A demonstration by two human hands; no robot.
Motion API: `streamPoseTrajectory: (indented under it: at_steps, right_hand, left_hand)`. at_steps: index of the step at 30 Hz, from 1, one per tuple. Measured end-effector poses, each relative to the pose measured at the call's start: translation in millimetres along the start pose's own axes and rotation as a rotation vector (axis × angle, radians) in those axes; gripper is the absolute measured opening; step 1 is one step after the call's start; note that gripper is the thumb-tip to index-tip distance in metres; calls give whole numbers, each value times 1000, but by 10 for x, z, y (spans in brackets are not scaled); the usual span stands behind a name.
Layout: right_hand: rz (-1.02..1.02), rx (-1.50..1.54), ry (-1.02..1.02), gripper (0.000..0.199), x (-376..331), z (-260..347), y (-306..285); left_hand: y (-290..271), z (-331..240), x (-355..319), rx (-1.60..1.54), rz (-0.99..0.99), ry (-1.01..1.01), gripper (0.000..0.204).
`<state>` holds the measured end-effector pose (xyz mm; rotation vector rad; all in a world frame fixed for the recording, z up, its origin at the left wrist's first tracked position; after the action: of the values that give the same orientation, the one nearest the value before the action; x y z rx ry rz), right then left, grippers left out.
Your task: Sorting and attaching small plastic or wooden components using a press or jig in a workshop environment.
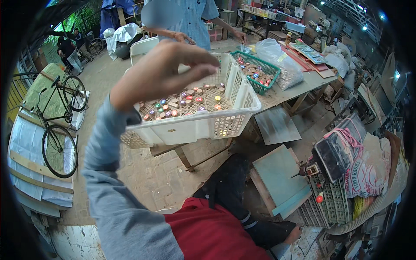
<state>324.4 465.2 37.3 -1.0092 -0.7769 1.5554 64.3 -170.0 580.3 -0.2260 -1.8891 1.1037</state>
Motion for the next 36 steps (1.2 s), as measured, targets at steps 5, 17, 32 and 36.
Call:
streamPoseTrajectory:
  at_steps: [5, 17, 32, 36]
  right_hand:
    - [-14, 17, -173, 48, -124, 123, -72]
    - [-17, -21, -88, 62, 50, -94, -48]
    - [-518, -217, 26, 34, 925, -717, 944]
    - [-500, -425, 87, 31, 1107, -804, 1133]
  left_hand:
    - [478, 1181, 199, 202, 423, -173, 27]
    - [2206, 2999, -473, 438, 661, -366, 33]
    - [2408, 2806, -812, 244, 220, -453, 34]
    - [2471, 2976, -934, 391, 354, -395, 32]
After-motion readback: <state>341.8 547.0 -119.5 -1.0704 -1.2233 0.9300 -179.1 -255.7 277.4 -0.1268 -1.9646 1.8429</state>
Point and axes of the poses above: each hand's wrist, its own x-axis towards the middle knuckle, its own y-axis out of the palm, z = x × y, the point moved 3 cm from there along x, towards the middle knuckle, and after that the axes turned 4 degrees about -z, right-handed, at the moved point
